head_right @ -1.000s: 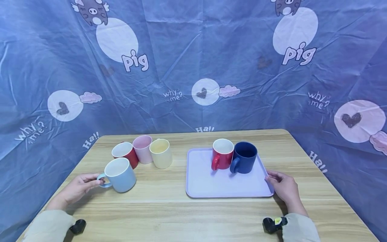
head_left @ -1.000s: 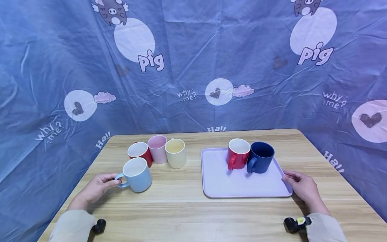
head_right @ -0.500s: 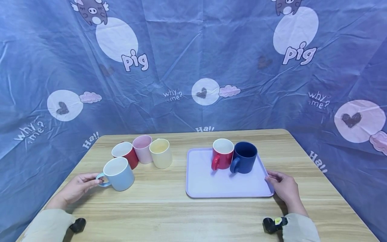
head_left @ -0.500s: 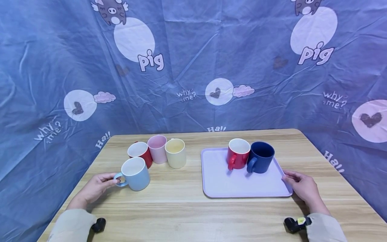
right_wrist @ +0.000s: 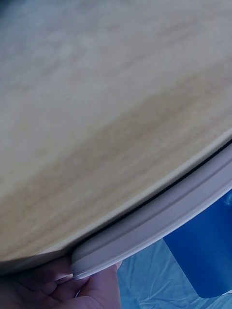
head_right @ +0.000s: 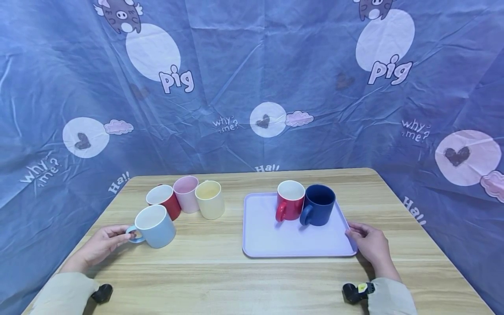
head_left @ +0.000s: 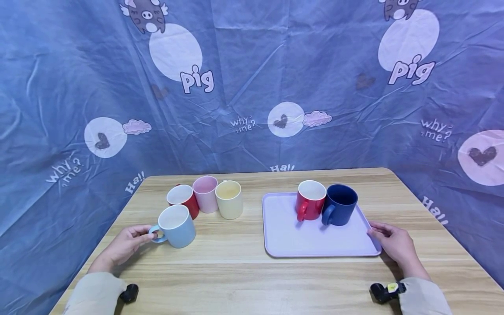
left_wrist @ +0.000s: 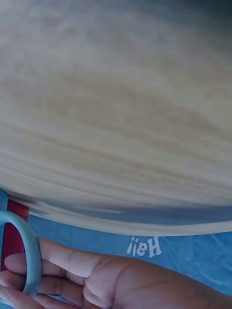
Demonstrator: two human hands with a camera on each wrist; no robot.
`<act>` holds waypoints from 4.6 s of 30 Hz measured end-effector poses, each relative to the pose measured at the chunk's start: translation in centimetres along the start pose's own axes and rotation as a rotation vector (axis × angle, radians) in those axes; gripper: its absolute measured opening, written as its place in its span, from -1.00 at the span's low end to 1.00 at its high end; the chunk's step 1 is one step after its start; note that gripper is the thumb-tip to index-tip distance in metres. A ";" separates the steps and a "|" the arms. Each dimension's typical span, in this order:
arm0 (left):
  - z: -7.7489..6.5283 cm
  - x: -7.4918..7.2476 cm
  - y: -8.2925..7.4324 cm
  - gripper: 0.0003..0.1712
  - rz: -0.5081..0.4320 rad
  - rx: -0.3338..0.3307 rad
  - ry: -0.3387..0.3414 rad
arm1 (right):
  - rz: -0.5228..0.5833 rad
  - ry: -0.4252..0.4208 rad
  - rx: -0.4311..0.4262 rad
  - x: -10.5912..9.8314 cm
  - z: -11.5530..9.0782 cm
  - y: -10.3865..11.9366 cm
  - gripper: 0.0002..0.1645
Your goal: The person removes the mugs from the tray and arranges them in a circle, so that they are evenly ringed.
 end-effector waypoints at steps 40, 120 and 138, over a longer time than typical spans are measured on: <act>4.3 3.2 -7.2 0.11 0.360 -0.211 -0.571 | -0.011 0.000 -0.010 0.0 0.0 0.1 -0.48; 20.4 29.3 -1.9 0.13 0.527 -0.026 -0.451 | 0.012 -0.009 -0.034 0.0 0.1 -0.1 -0.49; 22.3 33.2 0.4 -0.12 0.526 -0.139 -0.270 | -0.008 -0.008 -0.022 -0.1 0.1 -0.2 -0.49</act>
Point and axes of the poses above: each hand's wrist, its own z-axis towards the middle knuckle, its own x-axis out of the palm, y = z × x, the point moved 3 cm from there along z, towards the middle knuckle, and after that the axes turned 4 degrees about y, right-handed, at the moved point
